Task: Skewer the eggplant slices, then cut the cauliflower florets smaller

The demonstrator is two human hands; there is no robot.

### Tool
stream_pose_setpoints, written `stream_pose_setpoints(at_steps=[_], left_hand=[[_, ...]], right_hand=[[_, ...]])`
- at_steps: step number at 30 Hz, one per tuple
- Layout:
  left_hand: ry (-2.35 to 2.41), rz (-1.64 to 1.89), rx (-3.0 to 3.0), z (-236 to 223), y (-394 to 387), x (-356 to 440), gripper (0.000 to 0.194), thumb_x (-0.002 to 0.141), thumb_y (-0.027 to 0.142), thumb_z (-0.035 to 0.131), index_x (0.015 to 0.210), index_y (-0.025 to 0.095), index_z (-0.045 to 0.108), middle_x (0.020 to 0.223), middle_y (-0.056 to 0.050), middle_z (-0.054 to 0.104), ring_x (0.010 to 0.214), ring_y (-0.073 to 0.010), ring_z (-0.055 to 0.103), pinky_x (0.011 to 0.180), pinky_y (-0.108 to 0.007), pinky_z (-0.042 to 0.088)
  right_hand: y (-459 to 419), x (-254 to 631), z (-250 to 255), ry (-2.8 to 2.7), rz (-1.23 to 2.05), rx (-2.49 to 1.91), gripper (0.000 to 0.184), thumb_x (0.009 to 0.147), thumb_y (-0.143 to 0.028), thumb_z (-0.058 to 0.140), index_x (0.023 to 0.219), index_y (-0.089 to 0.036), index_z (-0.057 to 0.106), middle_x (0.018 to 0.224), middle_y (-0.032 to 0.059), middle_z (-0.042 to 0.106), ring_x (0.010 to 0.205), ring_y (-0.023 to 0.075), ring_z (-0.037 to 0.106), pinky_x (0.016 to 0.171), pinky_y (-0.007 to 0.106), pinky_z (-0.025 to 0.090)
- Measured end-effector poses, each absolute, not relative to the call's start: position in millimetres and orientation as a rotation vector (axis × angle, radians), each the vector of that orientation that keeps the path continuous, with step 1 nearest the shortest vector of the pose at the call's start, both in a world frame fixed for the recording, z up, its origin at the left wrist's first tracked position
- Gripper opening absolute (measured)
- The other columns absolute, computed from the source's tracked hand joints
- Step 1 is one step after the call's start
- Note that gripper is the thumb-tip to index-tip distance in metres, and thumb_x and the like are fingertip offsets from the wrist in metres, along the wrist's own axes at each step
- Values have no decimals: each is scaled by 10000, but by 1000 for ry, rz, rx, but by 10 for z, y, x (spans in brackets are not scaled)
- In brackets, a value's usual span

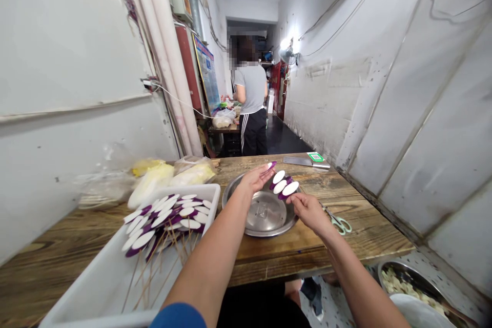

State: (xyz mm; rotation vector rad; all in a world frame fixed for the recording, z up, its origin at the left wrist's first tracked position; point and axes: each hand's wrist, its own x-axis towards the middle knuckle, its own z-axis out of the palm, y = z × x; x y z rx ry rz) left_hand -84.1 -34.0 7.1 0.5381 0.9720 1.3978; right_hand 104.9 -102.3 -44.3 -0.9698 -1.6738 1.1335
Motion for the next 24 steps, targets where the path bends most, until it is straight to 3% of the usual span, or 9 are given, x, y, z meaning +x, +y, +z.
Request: stream_pose_setpoints(at_steps=[8,24], left_hand=[[982,1390,500,80,-336,-849,153,809,-4,568,937,31,644,804,-127,689,771,-162,686,762,-256,576],[990,1419,559,79,-365,-845,118,800,-23,565,862,38,644,814,-134,691,816,-183,690,777,-274,578]], right_hand=[[-1041,1051,-435,-1660,1135,-947,323,790,-436,455,744,-153,604,432,-70,367,411,83,321,420,207,238],[-1008,1055,-453,-1686,1128,-971,316,777,-431,459,736,-159,615,426,-70,367,407,90,325,418,214,240]])
